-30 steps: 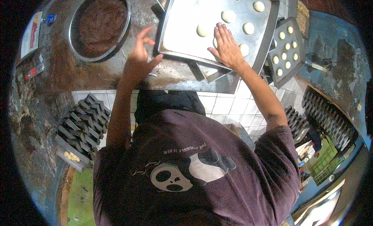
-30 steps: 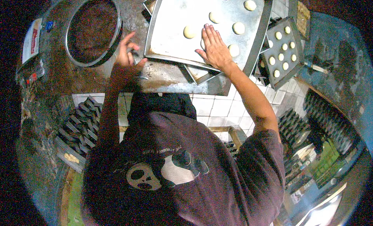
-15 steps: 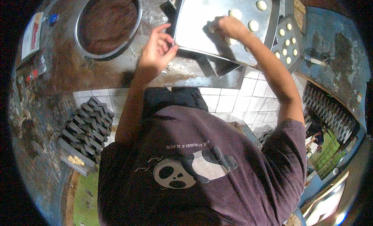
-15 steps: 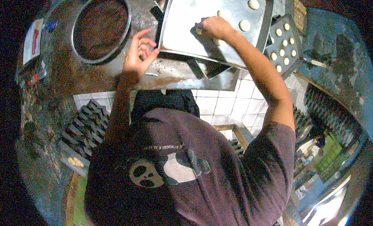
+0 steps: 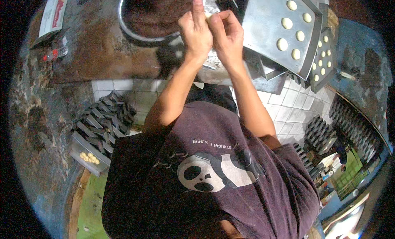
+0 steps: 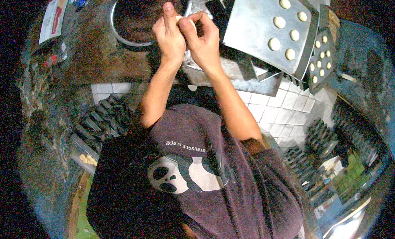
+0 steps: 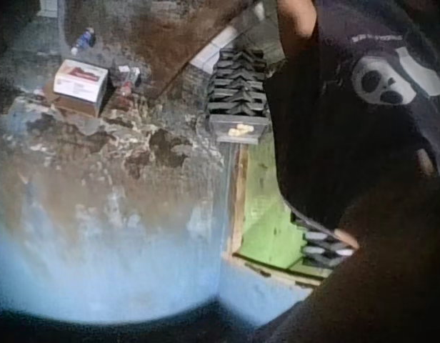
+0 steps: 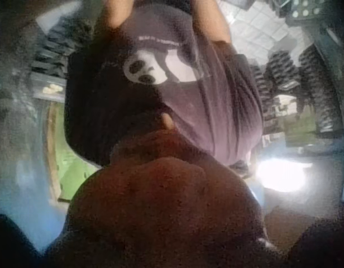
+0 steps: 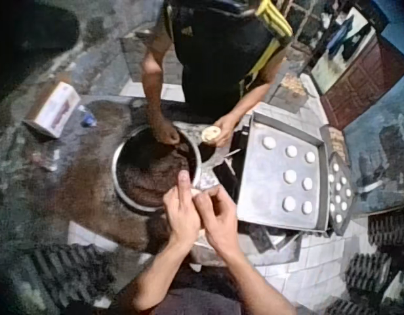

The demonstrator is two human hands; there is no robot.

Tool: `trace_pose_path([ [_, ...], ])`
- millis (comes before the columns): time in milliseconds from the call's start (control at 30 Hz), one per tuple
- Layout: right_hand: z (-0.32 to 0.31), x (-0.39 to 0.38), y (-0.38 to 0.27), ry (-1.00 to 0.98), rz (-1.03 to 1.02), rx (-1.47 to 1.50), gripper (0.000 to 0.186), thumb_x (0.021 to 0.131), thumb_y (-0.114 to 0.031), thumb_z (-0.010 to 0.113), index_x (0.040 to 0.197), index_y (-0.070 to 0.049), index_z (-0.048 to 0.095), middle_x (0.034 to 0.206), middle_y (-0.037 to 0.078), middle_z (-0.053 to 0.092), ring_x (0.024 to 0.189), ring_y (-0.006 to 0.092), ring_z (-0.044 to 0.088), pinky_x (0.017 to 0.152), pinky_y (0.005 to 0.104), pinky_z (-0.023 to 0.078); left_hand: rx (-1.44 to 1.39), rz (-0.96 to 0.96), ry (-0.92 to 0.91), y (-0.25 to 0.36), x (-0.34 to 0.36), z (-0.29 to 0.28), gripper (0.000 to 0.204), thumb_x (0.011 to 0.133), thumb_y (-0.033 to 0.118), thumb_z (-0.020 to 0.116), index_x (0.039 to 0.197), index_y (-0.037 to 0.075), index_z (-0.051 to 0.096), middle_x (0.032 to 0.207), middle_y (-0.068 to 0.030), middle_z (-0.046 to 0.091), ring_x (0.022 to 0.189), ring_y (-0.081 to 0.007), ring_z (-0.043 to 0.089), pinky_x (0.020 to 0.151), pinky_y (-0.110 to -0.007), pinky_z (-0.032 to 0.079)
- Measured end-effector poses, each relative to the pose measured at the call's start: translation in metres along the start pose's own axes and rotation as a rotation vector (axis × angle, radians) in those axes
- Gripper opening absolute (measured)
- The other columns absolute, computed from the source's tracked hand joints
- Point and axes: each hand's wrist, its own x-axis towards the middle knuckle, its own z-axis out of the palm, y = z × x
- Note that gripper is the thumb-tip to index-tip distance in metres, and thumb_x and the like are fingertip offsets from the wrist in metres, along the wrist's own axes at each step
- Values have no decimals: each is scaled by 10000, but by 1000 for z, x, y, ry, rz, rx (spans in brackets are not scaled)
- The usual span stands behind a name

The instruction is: The person fills small pieces of dough with a dark mixture using a spoon and places the shaped buns onto a baking tray.

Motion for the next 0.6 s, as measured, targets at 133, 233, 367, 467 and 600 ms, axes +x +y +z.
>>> trace_pose_path([
  [133, 40, 11, -20, 103, 80, 158, 257, 959, -212, 764, 851, 20, 737, 752, -1, 693, 668, 36, 574, 583, 212, 456, -696, -522, -188, 23, 11, -45, 539, 1048, 570, 513, 929, 61, 645, 781, 22, 633, 721, -86, 618, 637, -267, 496],
  [233, 42, 17, -33, -3, 176, 220, 282, 984, -241, 740, 888, 24, 757, 780, 10, 717, 672, 40, 597, 584, 215, 469, -506, -373, -304, 41, 9, -72, 379, 1008, 462, 637, 1005, 83, 655, 870, -6, 695, 763, -83, 666, 663, -250, 551],
  [367, 45, 10, -75, -367, 400, 198, 337, 1006, -320, 704, 1029, 11, 763, 882, 7, 734, 747, 46, 631, 651, 200, 502, -646, -572, -265, 57, 7, -118, 229, 1065, 321, 560, 1104, 111, 642, 965, -18, 692, 857, -101, 657, 757, -269, 557],
  [467, 55, 1, -89, -554, 192, -34, 321, 1008, -300, 697, 1039, 14, 754, 874, 38, 733, 723, 75, 641, 643, 241, 509, -160, -83, -467, -23, -14, -134, 359, 904, 138, 729, 1236, 49, 627, 1070, -80, 724, 958, -215, 705, 865, -339, 569],
  [600, 40, -4, -23, -390, 440, -363, 511, 995, -474, 658, 1029, 28, 747, 753, 100, 680, 734, 196, 687, 660, 312, 539, -19, 58, -551, -3, -31, -147, 379, 804, 95, 818, 1148, -9, 699, 1097, -127, 745, 1031, -220, 703, 944, -361, 541],
])
